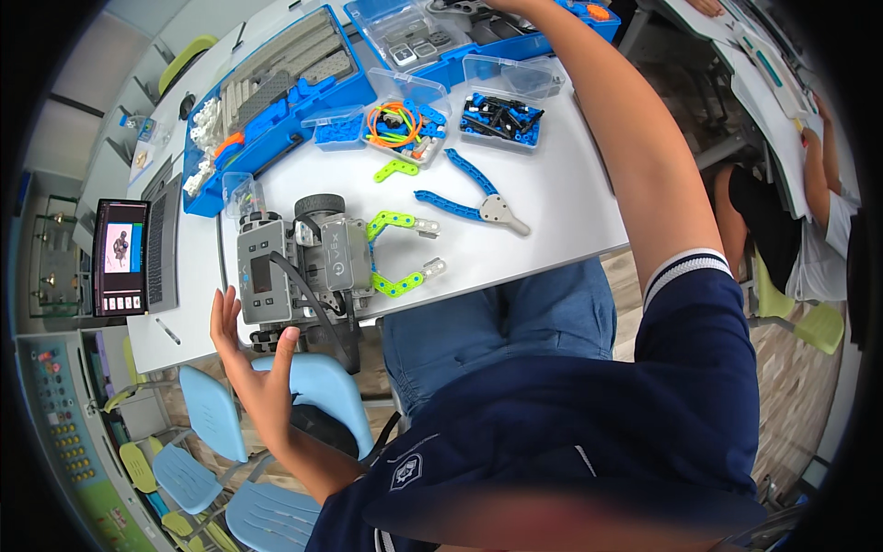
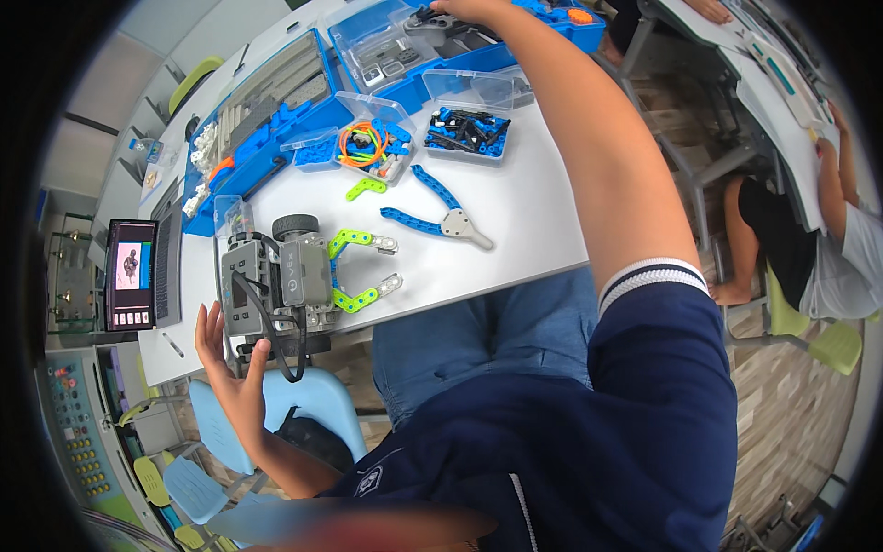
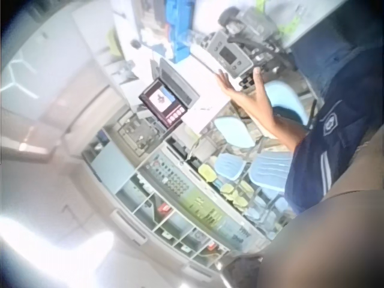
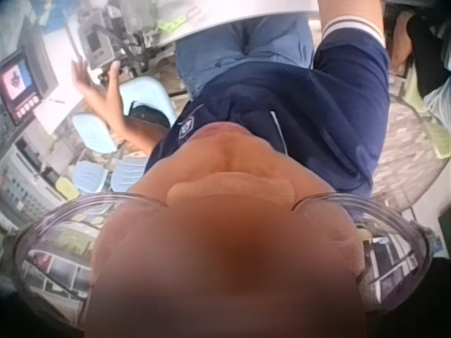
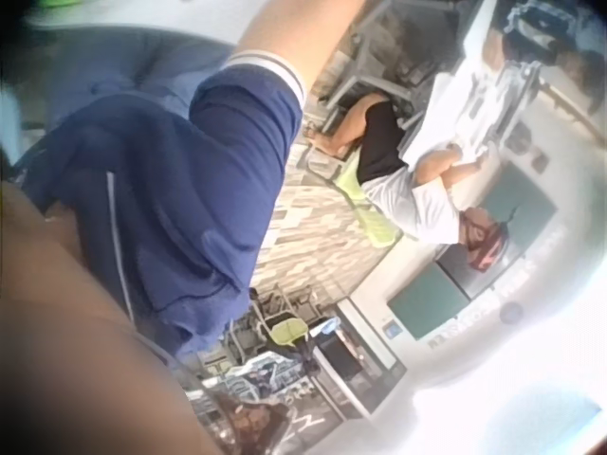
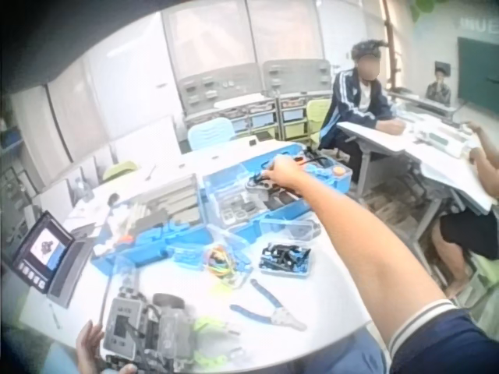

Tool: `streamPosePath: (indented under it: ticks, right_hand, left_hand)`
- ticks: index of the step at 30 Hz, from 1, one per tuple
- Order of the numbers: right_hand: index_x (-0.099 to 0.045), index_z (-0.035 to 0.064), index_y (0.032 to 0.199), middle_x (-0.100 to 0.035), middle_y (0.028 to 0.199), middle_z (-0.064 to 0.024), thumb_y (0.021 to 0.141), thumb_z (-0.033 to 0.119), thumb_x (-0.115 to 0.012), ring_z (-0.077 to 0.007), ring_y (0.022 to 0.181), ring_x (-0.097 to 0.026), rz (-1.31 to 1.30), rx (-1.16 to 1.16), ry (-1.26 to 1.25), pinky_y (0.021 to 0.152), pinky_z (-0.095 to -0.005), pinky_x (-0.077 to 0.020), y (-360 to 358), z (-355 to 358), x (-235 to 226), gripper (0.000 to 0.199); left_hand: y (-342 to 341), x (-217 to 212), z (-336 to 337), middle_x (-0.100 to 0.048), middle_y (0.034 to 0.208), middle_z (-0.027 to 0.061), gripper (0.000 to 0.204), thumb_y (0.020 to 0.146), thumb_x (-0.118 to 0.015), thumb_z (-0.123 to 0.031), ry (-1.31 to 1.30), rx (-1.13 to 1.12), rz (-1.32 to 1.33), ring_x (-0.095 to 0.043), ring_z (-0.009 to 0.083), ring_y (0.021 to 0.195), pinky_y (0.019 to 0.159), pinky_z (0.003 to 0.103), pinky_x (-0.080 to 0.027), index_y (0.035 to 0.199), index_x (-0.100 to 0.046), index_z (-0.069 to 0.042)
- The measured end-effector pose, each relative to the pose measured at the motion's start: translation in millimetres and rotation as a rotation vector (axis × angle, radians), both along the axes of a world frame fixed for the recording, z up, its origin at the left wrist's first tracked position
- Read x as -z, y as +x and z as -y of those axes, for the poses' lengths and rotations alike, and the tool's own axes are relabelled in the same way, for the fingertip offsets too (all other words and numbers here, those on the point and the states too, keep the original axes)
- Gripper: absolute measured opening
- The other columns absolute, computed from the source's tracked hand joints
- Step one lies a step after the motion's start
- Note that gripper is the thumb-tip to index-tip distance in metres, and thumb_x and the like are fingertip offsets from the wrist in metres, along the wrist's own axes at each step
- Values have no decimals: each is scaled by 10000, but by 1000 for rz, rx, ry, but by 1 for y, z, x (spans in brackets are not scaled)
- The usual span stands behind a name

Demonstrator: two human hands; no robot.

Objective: The person assembles a small VEX robot by attaching blue and green plastic components to the chassis. They connect a black cable to the robot's control unit and then use a handheld controller to test the robot's movement on the table.

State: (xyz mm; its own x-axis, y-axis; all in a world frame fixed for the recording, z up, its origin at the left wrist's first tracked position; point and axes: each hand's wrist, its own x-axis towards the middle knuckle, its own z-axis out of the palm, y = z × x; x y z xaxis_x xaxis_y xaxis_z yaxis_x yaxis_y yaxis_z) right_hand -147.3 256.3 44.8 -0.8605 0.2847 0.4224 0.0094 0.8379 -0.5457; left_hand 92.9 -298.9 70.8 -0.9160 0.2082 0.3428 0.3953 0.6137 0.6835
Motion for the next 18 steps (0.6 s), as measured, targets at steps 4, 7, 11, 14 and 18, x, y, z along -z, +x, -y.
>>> streamPosePath:
  ticks: [4,7,11,14,18]
  right_hand:
    - [-791,41,950,-757,827,-150,827,261,-741,-247,692,-712,-1,-42,-21,666,-373,-563,-22,-11,12,257]
    - [-781,45,1006,-759,860,-154,798,246,-762,-258,712,-717,0,2,-173,683,-380,-568,-30,-9,18,289]
    - [-768,34,1016,-755,872,-161,767,259,-794,-272,740,-720,-33,-76,-91,706,-388,-568,-30,5,20,337]
    - [-765,16,941,-741,852,-189,754,270,-815,-287,742,-714,61,-79,18,702,-395,-559,-28,15,14,320]
    - [-759,0,893,-721,808,-217,760,280,-817,-311,723,-711,51,-121,68,688,-415,-553,-27,21,4,316]
  left_hand:
    - [19,10,-16,-382,1544,197,1019,719,-877,-148,29,-67,-35,-357,324,1436,1206,451,-231,1545,-292,-34]
    - [24,17,-25,-293,1583,215,1202,628,-939,-203,-46,-93,-64,-282,341,1473,1227,458,-178,1562,-208,-7]
    - [22,22,-37,-306,1551,271,1171,688,-904,-203,-140,-179,-121,-315,350,1452,1215,458,-188,1576,-167,-10]
    - [20,23,-43,-317,1532,293,1106,718,-854,-132,-101,-215,-142,-313,364,1449,1212,449,-186,1576,-166,-10]
    - [15,25,-45,-355,1497,281,1061,733,-827,-105,-97,-268,-151,-372,361,1399,1191,451,-232,1571,-182,-14]
